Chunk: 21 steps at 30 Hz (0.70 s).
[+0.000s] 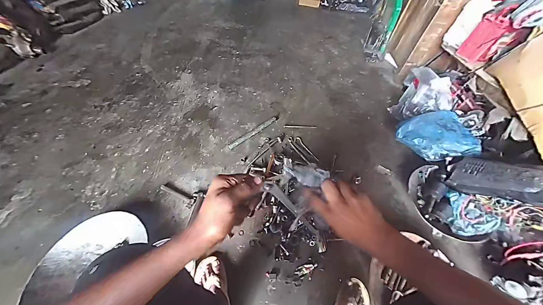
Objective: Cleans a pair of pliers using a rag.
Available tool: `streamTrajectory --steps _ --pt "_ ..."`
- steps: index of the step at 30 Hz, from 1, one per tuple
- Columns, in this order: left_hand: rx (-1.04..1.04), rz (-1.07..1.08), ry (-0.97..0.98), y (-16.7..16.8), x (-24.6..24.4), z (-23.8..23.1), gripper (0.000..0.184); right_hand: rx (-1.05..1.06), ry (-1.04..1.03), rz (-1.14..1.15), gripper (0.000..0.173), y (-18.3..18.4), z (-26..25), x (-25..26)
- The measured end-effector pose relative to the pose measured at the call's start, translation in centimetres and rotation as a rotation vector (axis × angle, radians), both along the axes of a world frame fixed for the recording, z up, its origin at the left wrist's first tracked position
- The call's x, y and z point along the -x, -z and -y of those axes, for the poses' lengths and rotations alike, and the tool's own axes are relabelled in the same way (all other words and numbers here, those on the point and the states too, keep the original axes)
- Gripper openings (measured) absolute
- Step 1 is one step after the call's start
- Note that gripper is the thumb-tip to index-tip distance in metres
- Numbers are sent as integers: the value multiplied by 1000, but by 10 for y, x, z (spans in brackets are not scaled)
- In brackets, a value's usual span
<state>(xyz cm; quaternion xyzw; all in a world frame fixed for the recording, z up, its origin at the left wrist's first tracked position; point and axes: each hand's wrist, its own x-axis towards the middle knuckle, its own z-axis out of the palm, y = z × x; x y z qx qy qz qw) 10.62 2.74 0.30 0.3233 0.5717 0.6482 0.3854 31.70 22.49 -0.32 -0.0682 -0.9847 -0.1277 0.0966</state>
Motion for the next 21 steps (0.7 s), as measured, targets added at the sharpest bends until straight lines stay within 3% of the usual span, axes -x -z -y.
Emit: streamTrajectory --steps 2,4,7,9,13,17,21 --pt "-23 -100 -30 2 8 10 26 76 212 132 34 4 -27 -5" --pt "-54 -207 -3 2 8 6 25 72 288 -75 41 -21 -36 -6" --pt "-13 -204 61 12 -8 9 26 102 83 -545 38 -46 10 -6" --pt "-41 -154 74 7 -15 3 25 140 -101 -678 35 -56 40 2" --pt "-50 -63 45 -12 -28 0 27 26 -168 -478 44 -29 55 23" --pt "64 44 10 -13 -11 7 33 -104 -189 -295 39 -6 41 20" --pt "61 28 -32 -7 5 15 32 -16 56 33 20 1 19 5"
